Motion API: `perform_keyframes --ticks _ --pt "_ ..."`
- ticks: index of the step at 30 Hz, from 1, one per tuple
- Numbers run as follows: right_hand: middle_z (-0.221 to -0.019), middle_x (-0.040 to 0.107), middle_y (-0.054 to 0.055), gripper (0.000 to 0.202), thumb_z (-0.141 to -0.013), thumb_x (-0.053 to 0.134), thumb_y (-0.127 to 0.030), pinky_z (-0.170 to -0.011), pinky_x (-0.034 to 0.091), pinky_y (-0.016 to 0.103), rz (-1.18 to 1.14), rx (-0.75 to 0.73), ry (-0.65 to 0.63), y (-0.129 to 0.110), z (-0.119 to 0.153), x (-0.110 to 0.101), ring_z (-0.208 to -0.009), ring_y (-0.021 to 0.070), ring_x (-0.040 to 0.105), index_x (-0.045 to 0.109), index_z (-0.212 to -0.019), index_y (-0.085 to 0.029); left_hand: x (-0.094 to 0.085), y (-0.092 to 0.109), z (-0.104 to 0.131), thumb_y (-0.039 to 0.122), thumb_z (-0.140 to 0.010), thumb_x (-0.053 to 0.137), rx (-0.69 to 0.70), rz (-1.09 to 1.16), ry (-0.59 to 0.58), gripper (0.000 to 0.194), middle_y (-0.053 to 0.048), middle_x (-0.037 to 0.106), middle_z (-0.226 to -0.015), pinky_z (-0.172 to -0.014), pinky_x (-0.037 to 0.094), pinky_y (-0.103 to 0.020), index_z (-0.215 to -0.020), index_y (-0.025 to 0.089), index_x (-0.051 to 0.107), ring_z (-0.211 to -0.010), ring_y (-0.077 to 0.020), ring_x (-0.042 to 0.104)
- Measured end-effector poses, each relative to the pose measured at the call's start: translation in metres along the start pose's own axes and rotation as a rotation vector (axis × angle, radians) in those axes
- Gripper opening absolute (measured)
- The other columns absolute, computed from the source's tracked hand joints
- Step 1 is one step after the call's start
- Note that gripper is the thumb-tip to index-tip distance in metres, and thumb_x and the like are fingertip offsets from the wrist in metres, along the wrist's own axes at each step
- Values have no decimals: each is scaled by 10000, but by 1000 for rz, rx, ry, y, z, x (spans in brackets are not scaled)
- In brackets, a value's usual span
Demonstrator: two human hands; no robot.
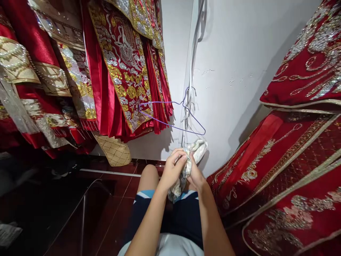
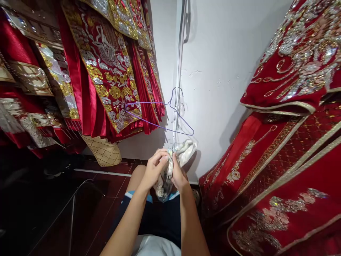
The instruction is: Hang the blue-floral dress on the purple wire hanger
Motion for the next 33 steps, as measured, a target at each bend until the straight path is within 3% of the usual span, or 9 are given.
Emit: perform_keyframes --ticks 3,6,10,13,17,20,24,28,33 --pt "-950 713 85 728 -833 360 -846 -753 550 355 -83 115 -151 -11 10 14 -922 241 687 680 -1079 -240 -7 -7 -1 472 -975 521 28 -8 7 330 -111 612 -1277 -1135 369 -396 -1177 243 649 -1290 -252 523" --pt "-861 708 70 516 -759 673 -685 -717 537 319 68 164 -364 -37 20 20 -835 228 679 709 -936 -201 -15 -25 0 620 -1000 294 -54 42 -112 559 -115 665 -1191 -1052 445 -405 -1296 253 596 -1186 -255 593" --pt "-743 669 20 270 -669 809 -322 -599 464 245 360 143 -564 -81 25 9 -662 158 599 707 -846 -146 -19 -45 12 693 -942 365 -147 -204 -509 612 -64 634 -724 -700 492 -320 -730 198 658 -721 -219 597" --pt "-635 590 -18 110 -632 697 -198 -509 363 215 511 11 -382 -114 6 -20 -559 116 503 648 -719 -152 -42 -52 12 631 -879 547 -190 -415 -695 550 -2 496 -532 -519 345 -268 -547 192 526 -501 -143 427" --pt "-590 519 -38 70 -604 601 -193 -513 325 234 720 -289 55 -139 -43 -63 -537 117 442 548 -651 -192 -105 -44 -26 537 -748 714 -157 -673 -488 413 -8 536 -530 -567 342 -251 -544 208 568 -534 -163 480" --pt "-729 641 12 215 -665 620 -245 -626 420 286 996 -440 275 -136 -87 -78 -652 189 545 640 -875 -202 -139 -28 -54 464 -782 658 -97 -860 -364 364 -51 596 -588 -653 393 -271 -528 220 566 -605 -200 533" --pt "-1139 710 105 431 -818 551 -311 -837 472 365 1151 -470 214 -118 -135 -75 -972 286 639 623 -1233 -219 -146 -6 -75 403 -855 537 15 -898 -285 339 -100 690 -794 -758 428 -309 -585 209 603 -772 -244 598" --pt "-965 734 109 246 -859 517 -347 -783 450 341 1281 -327 123 -107 -147 -78 -902 288 636 688 -974 -213 -147 -9 -82 407 -857 498 -111 -888 -235 358 -50 630 -661 -681 402 -289 -588 188 584 -675 -208 551" --pt "-732 655 39 202 -833 514 -367 -683 385 291 1247 -386 134 -117 -114 -91 -728 219 566 583 -720 -215 -146 -19 -90 443 -834 475 -234 -812 -207 369 -18 606 -636 -654 377 -272 -658 160 633 -663 -187 527"
Point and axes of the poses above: each hand's wrist, its own z-axis away from the middle knuckle, its own x-axis out of the palm, y = z × x, the point moved 5 cm from there along -z, towards the middle knuckle
